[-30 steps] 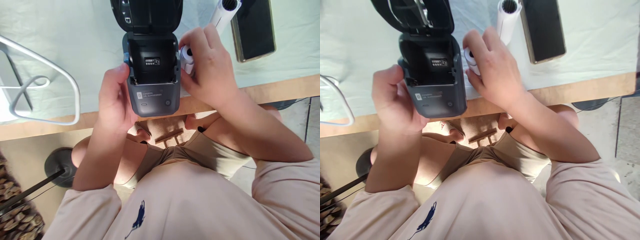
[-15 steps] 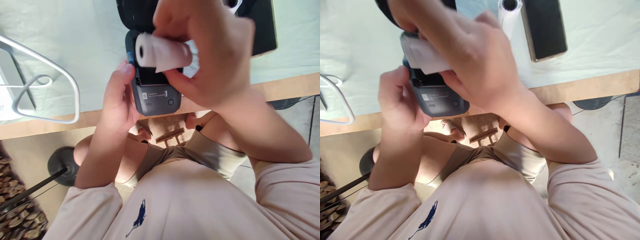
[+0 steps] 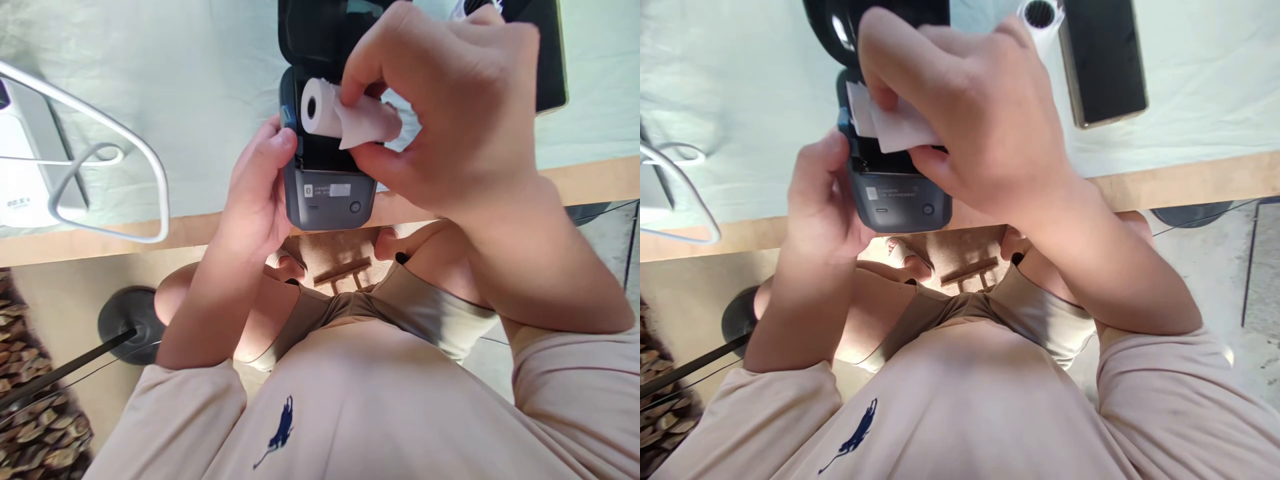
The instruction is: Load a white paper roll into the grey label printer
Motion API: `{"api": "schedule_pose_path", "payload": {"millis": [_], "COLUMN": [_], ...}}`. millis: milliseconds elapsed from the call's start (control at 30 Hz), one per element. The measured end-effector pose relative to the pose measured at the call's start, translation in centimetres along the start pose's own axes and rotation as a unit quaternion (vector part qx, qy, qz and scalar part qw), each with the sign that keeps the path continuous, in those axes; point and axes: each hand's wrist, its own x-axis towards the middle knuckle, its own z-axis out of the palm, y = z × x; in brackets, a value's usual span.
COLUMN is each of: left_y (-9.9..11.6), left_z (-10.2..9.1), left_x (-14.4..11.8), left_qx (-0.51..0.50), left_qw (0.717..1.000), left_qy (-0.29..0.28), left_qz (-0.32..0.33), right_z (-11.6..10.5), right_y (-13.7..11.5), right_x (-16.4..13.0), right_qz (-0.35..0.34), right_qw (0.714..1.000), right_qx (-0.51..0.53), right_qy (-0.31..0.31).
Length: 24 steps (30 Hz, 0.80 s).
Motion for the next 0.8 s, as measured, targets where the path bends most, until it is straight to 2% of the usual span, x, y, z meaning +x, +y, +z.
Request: {"api": "schedule_pose_path", "payload": {"millis": [100, 200, 300, 467, 567, 667, 733, 800], "left_y": [0.2, 0.2, 0.1, 0.3, 0.5, 0.4, 0.3, 0.2], "left_z": [-0.1, 0.0, 0.2, 0.6, 0.5, -0.2, -0.7, -1.1], "left_x": [-0.2, -0.2, -0.1, 0.1, 0.2, 0.3, 0.2, 0.1], "left_qx": [-0.009, -0.004, -0.003, -0.02, -0.012, 0.017, 0.039, 0.055], "left_qw": [1.0, 1.0, 1.0, 1.0, 1.0, 1.0, 0.999, 0.998], "left_qy": [-0.016, -0.012, -0.001, 0.012, -0.001, -0.019, -0.016, -0.015], "left_qz": [-0.014, -0.028, -0.014, -0.005, -0.012, 0.0, 0.006, 0.008], "right_z": [-0.2, 0.3, 0.7, 1.0, 1.6, 2.2, 2.3, 2.4], "right_y": [0.4, 0.5, 0.1, -1.0, -0.8, 0.1, 0.8, 1.4], "right_x": [-0.1, 0.3, 0.6, 0.3, 0.1, -0.3, -0.5, -0.6], "right_qz": [-0.005, 0.015, 0.039, 0.003, -0.091, -0.176, -0.16, -0.079], "right_qw": [1.0, 1.0, 0.999, 0.999, 0.994, 0.975, 0.964, 0.951], "right_qx": [0.009, 0.014, 0.005, -0.004, 0.027, 0.084, 0.142, 0.205], "right_qy": [0.013, -0.015, -0.03, 0.053, 0.06, 0.106, 0.158, 0.219]}}
